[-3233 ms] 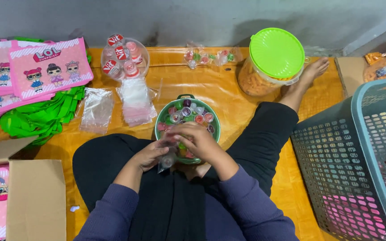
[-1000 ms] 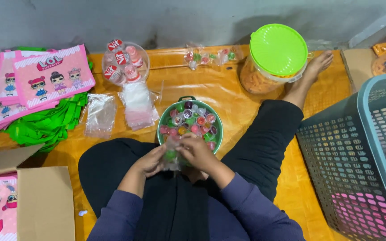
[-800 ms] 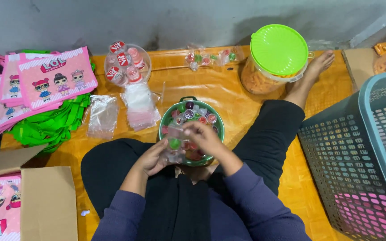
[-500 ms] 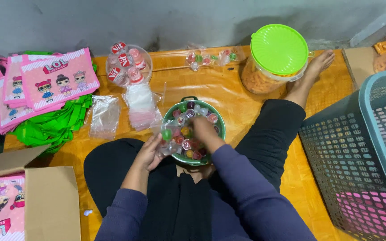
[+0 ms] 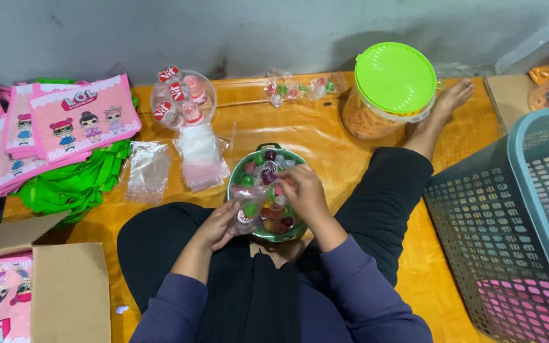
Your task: The person puts jelly cups into plastic bags by hand while sitting on the floor.
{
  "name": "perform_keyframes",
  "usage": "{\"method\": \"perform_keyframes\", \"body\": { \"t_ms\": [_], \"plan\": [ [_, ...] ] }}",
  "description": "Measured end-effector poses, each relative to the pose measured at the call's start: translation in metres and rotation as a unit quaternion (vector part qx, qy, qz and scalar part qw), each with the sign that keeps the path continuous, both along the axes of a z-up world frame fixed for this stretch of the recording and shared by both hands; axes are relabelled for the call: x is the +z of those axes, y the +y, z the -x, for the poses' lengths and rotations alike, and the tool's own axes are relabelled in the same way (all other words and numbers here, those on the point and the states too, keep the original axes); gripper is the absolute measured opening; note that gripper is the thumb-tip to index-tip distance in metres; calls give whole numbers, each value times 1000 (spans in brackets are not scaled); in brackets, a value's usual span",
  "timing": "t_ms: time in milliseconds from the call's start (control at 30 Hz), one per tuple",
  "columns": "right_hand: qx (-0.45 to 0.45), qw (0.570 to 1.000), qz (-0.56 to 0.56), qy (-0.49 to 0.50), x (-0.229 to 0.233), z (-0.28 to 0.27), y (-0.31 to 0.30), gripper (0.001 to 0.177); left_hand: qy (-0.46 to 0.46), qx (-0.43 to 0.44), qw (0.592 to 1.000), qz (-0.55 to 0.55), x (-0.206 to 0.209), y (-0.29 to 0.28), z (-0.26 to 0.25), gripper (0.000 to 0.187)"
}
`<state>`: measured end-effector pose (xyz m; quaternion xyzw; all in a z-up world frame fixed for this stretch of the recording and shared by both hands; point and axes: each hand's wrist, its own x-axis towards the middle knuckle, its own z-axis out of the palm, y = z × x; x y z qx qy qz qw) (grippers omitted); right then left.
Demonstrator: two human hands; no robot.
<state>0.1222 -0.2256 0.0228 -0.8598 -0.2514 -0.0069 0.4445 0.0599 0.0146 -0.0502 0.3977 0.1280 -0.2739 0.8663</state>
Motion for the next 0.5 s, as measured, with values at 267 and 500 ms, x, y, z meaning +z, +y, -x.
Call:
{"method": "perform_keyframes", "body": {
  "t_ms": [267, 500],
  "plan": [
    [0, 997, 60, -48, 5, 9, -7, 9, 2, 17, 1000, -15, -9, -2, 18, 27],
    [3, 995, 96, -26, 39, 25, -3, 6, -7, 18, 999, -33, -39, 3, 16, 31]
  ]
}}
